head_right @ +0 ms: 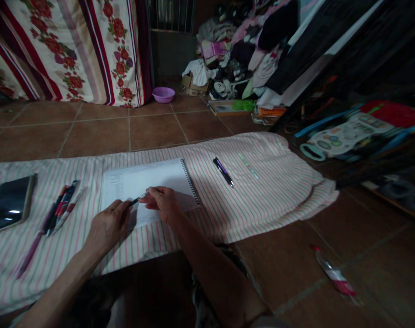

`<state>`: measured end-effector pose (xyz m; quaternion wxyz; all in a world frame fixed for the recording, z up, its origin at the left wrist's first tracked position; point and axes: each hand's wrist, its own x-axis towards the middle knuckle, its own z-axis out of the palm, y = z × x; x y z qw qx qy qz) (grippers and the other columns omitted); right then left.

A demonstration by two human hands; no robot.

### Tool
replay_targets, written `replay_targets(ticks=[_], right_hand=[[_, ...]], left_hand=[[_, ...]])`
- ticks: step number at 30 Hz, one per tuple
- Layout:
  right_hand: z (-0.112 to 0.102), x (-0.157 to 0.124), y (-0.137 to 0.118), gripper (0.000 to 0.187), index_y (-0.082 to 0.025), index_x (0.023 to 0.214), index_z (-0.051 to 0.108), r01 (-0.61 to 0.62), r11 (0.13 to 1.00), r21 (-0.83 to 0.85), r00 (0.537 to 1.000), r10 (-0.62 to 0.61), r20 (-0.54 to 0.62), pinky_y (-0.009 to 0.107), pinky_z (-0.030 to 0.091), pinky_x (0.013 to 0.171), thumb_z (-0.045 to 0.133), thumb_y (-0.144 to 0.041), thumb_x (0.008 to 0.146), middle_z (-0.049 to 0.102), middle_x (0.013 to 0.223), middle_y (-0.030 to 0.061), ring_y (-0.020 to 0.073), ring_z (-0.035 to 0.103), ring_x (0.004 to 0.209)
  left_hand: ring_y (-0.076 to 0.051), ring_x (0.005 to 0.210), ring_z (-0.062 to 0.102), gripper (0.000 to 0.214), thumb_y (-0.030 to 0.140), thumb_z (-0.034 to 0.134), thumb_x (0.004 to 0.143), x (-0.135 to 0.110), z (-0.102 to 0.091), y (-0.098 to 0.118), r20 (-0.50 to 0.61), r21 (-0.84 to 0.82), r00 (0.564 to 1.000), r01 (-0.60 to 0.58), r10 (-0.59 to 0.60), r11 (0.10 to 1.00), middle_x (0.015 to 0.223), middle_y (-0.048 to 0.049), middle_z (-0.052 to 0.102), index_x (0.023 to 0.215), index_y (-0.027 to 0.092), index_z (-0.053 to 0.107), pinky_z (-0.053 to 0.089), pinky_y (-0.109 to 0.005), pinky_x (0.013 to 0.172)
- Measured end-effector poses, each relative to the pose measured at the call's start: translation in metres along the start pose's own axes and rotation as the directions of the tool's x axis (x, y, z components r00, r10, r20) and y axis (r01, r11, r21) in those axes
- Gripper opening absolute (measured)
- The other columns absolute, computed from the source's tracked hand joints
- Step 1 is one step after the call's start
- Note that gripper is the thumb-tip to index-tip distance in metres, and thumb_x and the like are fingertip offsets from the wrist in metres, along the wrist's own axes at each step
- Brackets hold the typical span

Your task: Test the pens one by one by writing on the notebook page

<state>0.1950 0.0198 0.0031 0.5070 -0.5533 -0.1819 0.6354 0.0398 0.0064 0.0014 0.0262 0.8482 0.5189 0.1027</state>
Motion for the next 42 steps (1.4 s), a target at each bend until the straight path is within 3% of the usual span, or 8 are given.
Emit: replay_targets(ticks=[21, 28, 42], right_hand=[[0.0, 0.0, 0.0, 0.01, -0.012, 0.071, 0.061, 0.063, 0.997, -0.041, 0.998, -0.063, -0.002, 0.016, 0.047, 0.045, 0.059, -0.018, 0.078, 0.065, 0.057, 0.0011, 0.0105, 0.065, 0.054], [-0.002, 0.002, 0.002, 0.01, -0.014, 0.07, 0.061, 0.069, 0.996, -0.047, 0.998, -0.069, -0.001, 0.018, 0.05, 0.049, 0.061, -0.022, 0.076, 0.067, 0.06, 0.0016, 0.0121, 0.066, 0.057], [-0.01, 0.004, 0.002, 0.011, -0.014, 0.073, 0.064, 0.082, 0.994, -0.066, 0.996, -0.08, 0.043, 0.019, 0.049, 0.052, 0.063, -0.024, 0.074, 0.067, 0.065, 0.0018, 0.0118, 0.067, 0.062]], left_hand=[[-0.018, 0.066, 0.062, 0.03, 0.031, 0.036, 0.089, -0.001, 0.0, 0.0, -0.033, -0.043, 0.999, -0.009, 0.008, 0.999, 0.077, -0.0042, 0.063, 0.1, 0.015, 0.057, 0.042, -0.026, 0.052], [-0.017, 0.067, 0.062, 0.035, 0.031, 0.036, 0.088, -0.002, 0.002, -0.003, -0.022, -0.038, 1.0, -0.012, 0.012, 0.999, 0.081, -0.0045, 0.064, 0.116, 0.019, 0.052, 0.041, -0.025, 0.051], [-0.019, 0.073, 0.063, 0.033, 0.031, 0.036, 0.089, -0.002, 0.002, -0.005, -0.026, -0.031, 0.999, -0.021, 0.02, 0.999, 0.082, -0.0039, 0.064, 0.112, 0.018, 0.056, 0.041, -0.026, 0.052]])
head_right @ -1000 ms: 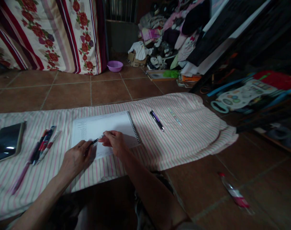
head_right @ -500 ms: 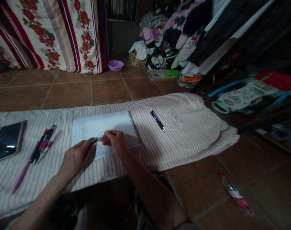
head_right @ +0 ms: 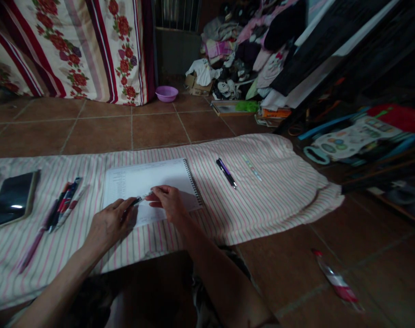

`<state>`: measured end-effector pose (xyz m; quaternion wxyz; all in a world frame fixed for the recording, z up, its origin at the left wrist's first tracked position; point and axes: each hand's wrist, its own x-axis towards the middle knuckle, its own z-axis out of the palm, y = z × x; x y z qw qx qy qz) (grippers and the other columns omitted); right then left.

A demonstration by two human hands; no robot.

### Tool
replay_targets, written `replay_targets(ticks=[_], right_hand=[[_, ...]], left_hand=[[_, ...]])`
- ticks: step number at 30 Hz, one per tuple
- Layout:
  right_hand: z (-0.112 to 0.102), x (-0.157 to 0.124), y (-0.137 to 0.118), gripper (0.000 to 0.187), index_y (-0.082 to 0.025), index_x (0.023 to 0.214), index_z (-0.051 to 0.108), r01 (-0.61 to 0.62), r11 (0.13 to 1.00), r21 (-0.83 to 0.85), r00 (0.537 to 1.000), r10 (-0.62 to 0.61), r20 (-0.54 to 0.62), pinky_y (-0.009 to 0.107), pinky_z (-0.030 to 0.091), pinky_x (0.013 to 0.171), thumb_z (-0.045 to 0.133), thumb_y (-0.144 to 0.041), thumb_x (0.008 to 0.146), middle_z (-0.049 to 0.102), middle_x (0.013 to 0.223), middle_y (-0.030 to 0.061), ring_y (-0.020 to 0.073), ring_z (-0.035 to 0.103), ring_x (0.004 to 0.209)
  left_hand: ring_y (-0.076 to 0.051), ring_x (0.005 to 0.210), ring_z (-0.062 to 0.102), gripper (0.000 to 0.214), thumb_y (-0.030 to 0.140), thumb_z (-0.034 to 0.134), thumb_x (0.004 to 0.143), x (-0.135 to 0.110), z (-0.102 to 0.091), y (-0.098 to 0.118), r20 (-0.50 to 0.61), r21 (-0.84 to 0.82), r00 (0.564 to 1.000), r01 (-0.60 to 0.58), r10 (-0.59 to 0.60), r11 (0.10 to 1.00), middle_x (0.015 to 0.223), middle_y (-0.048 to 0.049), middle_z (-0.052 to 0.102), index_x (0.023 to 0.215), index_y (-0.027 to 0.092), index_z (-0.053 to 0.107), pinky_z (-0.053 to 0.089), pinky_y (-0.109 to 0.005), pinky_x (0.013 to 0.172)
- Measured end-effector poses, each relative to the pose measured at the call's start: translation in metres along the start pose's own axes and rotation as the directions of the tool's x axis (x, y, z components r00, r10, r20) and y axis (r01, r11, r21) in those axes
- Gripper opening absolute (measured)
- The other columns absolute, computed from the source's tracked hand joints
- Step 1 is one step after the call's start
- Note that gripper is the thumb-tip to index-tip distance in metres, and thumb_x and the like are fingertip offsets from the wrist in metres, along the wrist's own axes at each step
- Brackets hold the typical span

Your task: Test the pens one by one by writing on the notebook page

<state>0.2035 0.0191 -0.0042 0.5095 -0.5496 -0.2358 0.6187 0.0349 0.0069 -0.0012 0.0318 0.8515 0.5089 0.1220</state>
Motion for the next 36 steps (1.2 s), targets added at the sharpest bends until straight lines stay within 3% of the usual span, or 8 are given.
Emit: replay_targets(ticks=[9, 20, 29, 36], right_hand=[[-0.006, 0.001, 0.0, 0.008, -0.013, 0.073, 0.063, 0.005, 1.0, 0.008, 0.999, -0.004, -0.036, 0.018, 0.05, 0.051, 0.06, -0.019, 0.077, 0.067, 0.061, 0.0017, 0.0103, 0.066, 0.058], [-0.013, 0.004, 0.001, 0.004, -0.013, 0.075, 0.064, -0.009, 1.0, -0.013, 1.0, 0.009, 0.012, 0.018, 0.05, 0.051, 0.06, -0.015, 0.075, 0.067, 0.063, 0.0013, 0.0103, 0.066, 0.057], [-0.015, 0.006, 0.002, 0.007, -0.013, 0.072, 0.063, 0.038, 0.981, -0.192, 0.999, -0.034, 0.025, 0.016, 0.042, 0.04, 0.063, -0.02, 0.073, 0.062, 0.061, -0.0013, 0.0083, 0.061, 0.048], [-0.016, 0.005, 0.004, 0.009, -0.013, 0.068, 0.062, 0.065, 0.969, -0.237, 0.997, -0.055, 0.049, 0.017, 0.045, 0.044, 0.061, -0.02, 0.073, 0.06, 0.055, -0.003, 0.0069, 0.059, 0.045]], left_hand=[[-0.018, 0.072, 0.062, 0.031, 0.03, 0.039, 0.088, 0.001, 0.001, 0.001, -0.028, 0.012, 1.0, -0.014, 0.015, 1.0, 0.08, -0.0034, 0.064, 0.11, 0.018, 0.057, 0.042, -0.026, 0.052], [-0.021, 0.081, 0.055, 0.025, 0.022, 0.044, 0.085, 0.004, 0.012, -0.004, -0.129, -0.052, 0.989, -0.079, 0.071, 0.996, 0.085, -0.0086, 0.059, 0.101, 0.013, 0.061, 0.049, -0.033, 0.068], [-0.022, 0.08, 0.05, 0.024, 0.018, 0.045, 0.083, 0.004, 0.017, -0.003, -0.142, -0.129, 0.987, -0.092, 0.074, 0.987, 0.085, -0.0091, 0.056, 0.099, 0.014, 0.062, 0.048, -0.036, 0.071], [-0.022, 0.083, 0.049, 0.028, 0.024, 0.051, 0.083, 0.006, 0.024, -0.002, -0.165, -0.168, 0.984, -0.093, 0.065, 0.981, 0.089, -0.0087, 0.057, 0.108, 0.014, 0.06, 0.047, -0.036, 0.074]])
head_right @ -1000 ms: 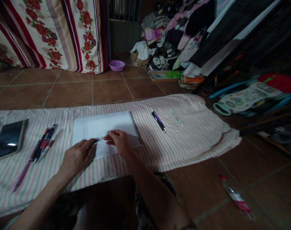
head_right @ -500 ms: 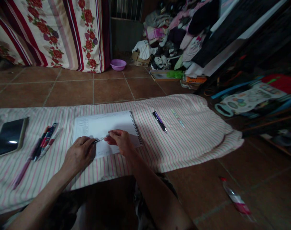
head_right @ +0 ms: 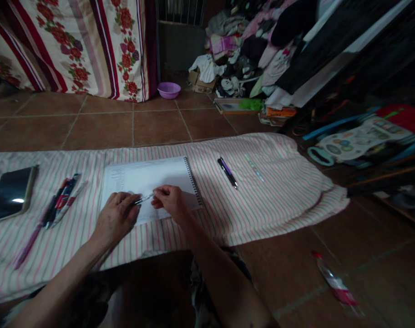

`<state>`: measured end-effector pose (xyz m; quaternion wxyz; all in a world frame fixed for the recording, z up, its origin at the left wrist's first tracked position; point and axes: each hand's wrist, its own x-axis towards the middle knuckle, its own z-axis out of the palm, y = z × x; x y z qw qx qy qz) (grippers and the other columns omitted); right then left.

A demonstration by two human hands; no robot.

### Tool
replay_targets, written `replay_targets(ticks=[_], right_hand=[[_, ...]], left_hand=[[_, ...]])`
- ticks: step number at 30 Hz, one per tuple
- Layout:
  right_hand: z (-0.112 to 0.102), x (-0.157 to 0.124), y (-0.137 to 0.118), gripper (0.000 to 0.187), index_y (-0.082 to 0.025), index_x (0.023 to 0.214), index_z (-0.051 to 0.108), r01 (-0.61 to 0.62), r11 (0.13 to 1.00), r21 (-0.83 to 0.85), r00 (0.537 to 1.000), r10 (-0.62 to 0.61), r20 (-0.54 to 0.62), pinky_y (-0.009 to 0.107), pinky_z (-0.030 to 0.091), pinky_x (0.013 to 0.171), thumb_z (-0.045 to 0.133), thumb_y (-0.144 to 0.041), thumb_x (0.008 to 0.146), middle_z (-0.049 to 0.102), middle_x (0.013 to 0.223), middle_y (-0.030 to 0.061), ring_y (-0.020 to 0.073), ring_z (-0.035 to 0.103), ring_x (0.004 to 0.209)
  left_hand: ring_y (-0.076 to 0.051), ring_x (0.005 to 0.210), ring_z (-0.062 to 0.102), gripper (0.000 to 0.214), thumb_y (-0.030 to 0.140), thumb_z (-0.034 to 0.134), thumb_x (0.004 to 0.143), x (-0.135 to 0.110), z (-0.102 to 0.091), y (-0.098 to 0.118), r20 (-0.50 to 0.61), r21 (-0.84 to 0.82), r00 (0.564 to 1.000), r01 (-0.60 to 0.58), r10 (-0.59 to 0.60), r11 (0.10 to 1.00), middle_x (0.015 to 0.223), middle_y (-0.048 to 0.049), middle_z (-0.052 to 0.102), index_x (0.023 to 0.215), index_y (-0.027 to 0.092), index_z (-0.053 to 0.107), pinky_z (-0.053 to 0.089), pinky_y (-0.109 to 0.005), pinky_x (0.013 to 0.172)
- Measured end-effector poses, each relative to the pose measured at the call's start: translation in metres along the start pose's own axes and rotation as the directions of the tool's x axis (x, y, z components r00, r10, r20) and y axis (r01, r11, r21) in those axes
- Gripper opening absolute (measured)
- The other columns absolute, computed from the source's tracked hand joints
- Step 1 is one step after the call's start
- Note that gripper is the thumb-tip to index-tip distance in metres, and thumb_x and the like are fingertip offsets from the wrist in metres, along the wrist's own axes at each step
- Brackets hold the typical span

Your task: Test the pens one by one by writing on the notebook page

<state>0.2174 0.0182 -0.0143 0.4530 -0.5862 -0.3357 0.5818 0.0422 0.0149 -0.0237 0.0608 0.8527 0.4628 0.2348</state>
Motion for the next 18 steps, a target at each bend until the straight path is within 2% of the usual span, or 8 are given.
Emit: replay_targets(ticks=[9, 18], right_hand=[[-0.001, -0.003, -0.004, 0.005, -0.013, 0.07, 0.063, -0.023, 1.0, 0.016, 0.999, 0.022, 0.043, 0.018, 0.046, 0.045, 0.062, -0.018, 0.071, 0.061, 0.057, -0.0028, 0.008, 0.06, 0.047], [-0.004, -0.004, 0.001, 0.01, -0.013, 0.074, 0.063, 0.003, 1.0, 0.004, 0.999, -0.003, 0.054, 0.017, 0.046, 0.044, 0.066, -0.02, 0.068, 0.063, 0.058, -0.0019, 0.0094, 0.062, 0.05]], left_hand=[[-0.021, 0.079, 0.05, 0.028, 0.033, 0.052, 0.084, 0.009, 0.009, 0.009, -0.035, 0.028, 0.999, -0.024, 0.025, 0.999, 0.083, -0.0068, 0.059, 0.106, 0.019, 0.063, 0.046, -0.034, 0.07], [-0.021, 0.079, 0.051, 0.023, 0.03, 0.047, 0.087, 0.01, 0.011, 0.013, -0.042, -0.005, 0.999, -0.017, 0.017, 1.0, 0.083, -0.0065, 0.061, 0.096, 0.017, 0.064, 0.045, -0.034, 0.07]])
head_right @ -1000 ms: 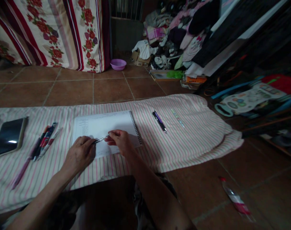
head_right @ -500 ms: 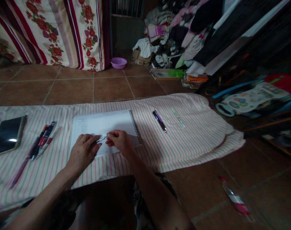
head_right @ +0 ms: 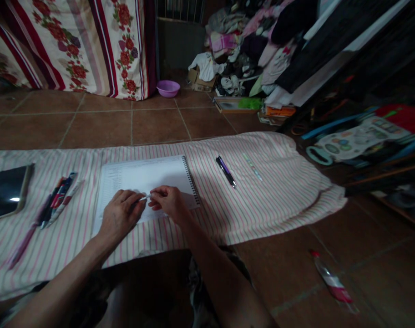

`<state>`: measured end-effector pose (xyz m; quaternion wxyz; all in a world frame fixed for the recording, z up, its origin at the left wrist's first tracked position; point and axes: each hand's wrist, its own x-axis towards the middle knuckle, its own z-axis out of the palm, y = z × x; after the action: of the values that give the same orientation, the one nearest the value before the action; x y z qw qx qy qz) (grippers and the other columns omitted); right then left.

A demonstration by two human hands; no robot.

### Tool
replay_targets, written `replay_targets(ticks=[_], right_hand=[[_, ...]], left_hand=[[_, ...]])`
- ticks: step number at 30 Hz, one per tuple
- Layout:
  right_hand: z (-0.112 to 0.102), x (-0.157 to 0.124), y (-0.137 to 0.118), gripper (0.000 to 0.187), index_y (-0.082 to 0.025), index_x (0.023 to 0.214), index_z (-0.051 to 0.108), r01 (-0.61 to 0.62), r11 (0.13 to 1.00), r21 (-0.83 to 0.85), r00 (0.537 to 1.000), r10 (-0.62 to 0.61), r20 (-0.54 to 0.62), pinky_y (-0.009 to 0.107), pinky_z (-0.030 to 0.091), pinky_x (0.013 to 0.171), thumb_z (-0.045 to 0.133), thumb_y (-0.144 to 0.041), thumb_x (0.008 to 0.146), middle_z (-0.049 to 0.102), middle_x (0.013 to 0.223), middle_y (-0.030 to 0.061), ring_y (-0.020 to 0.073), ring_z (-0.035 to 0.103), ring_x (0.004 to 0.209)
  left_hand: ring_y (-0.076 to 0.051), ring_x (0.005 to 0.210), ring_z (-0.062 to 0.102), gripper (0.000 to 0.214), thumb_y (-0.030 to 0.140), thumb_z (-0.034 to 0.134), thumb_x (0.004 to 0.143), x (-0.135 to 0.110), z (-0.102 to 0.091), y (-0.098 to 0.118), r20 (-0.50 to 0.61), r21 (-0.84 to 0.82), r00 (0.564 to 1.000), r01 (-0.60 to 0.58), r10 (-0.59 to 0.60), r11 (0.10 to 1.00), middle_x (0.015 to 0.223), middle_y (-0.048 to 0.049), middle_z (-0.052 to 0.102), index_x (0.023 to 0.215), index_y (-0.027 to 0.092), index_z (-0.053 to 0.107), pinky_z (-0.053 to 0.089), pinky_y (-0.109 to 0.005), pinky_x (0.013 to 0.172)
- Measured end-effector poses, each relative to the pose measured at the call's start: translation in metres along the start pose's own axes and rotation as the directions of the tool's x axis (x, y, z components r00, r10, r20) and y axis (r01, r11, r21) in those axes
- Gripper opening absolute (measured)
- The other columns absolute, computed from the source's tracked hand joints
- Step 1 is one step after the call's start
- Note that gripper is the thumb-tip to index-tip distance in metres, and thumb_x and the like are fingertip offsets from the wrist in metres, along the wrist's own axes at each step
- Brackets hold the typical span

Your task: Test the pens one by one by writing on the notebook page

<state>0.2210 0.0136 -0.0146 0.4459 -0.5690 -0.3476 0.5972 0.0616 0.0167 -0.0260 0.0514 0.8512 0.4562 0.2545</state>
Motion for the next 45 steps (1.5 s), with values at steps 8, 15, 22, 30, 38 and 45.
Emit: replay_targets(ticks=[8, 15, 22, 30, 38, 45], right_hand=[[-0.001, 0.001, 0.005, 0.011, -0.014, 0.076, 0.064, 0.038, 0.999, -0.02, 0.999, -0.038, 0.018, 0.016, 0.046, 0.044, 0.065, -0.022, 0.069, 0.063, 0.058, -0.0017, 0.0098, 0.064, 0.052], [-0.002, 0.002, 0.007, 0.009, -0.014, 0.078, 0.063, 0.052, 0.998, -0.033, 0.998, -0.051, 0.031, 0.015, 0.046, 0.043, 0.062, -0.019, 0.071, 0.063, 0.059, -0.0017, 0.0089, 0.063, 0.051], [-0.002, 0.002, 0.008, 0.009, -0.014, 0.078, 0.064, 0.059, 0.997, -0.049, 0.998, -0.057, 0.033, 0.016, 0.047, 0.044, 0.062, -0.018, 0.07, 0.063, 0.059, -0.0015, 0.0099, 0.064, 0.052], [-0.003, 0.003, 0.009, 0.008, -0.014, 0.079, 0.064, 0.085, 0.992, -0.093, 0.996, -0.084, 0.019, 0.013, 0.047, 0.041, 0.06, -0.016, 0.071, 0.062, 0.058, -0.0019, 0.0089, 0.063, 0.052], [-0.006, 0.004, 0.009, 0.01, -0.014, 0.081, 0.065, 0.104, 0.98, -0.168, 0.994, -0.106, -0.003, 0.013, 0.047, 0.04, 0.059, -0.016, 0.073, 0.062, 0.057, -0.0015, 0.0085, 0.062, 0.05], [-0.009, 0.001, 0.005, 0.014, -0.015, 0.084, 0.066, 0.134, 0.934, -0.33, 0.989, -0.148, -0.018, 0.018, 0.047, 0.044, 0.055, -0.019, 0.076, 0.062, 0.057, -0.0013, 0.0087, 0.058, 0.046]], left_hand=[[-0.02, 0.078, 0.051, 0.021, 0.027, 0.046, 0.086, 0.001, -0.001, 0.001, -0.006, -0.019, 1.0, -0.011, 0.011, 1.0, 0.081, -0.0062, 0.06, 0.095, 0.018, 0.063, 0.044, -0.033, 0.069], [-0.02, 0.079, 0.052, 0.019, 0.027, 0.047, 0.085, 0.001, -0.001, 0.0, 0.018, -0.022, 1.0, 0.002, -0.002, 1.0, 0.081, -0.0055, 0.06, 0.092, 0.018, 0.062, 0.044, -0.032, 0.068], [-0.02, 0.08, 0.053, 0.019, 0.028, 0.048, 0.085, 0.002, 0.001, -0.001, 0.014, -0.039, 1.0, 0.005, -0.004, 0.999, 0.083, -0.0057, 0.061, 0.093, 0.018, 0.062, 0.045, -0.032, 0.069], [-0.02, 0.079, 0.054, 0.018, 0.027, 0.047, 0.085, 0.002, -0.001, 0.001, 0.0, -0.001, 1.0, -0.003, 0.003, 1.0, 0.082, -0.0056, 0.061, 0.09, 0.018, 0.062, 0.045, -0.032, 0.068], [-0.02, 0.077, 0.054, 0.016, 0.026, 0.048, 0.085, 0.004, -0.002, 0.003, 0.015, 0.066, 1.0, -0.012, 0.011, 0.998, 0.08, -0.005, 0.061, 0.088, 0.019, 0.062, 0.043, -0.032, 0.066], [-0.021, 0.077, 0.053, 0.018, 0.026, 0.047, 0.085, 0.006, -0.003, 0.004, 0.017, 0.128, 0.999, -0.033, 0.031, 0.991, 0.079, -0.0063, 0.061, 0.089, 0.018, 0.063, 0.044, -0.033, 0.067]])
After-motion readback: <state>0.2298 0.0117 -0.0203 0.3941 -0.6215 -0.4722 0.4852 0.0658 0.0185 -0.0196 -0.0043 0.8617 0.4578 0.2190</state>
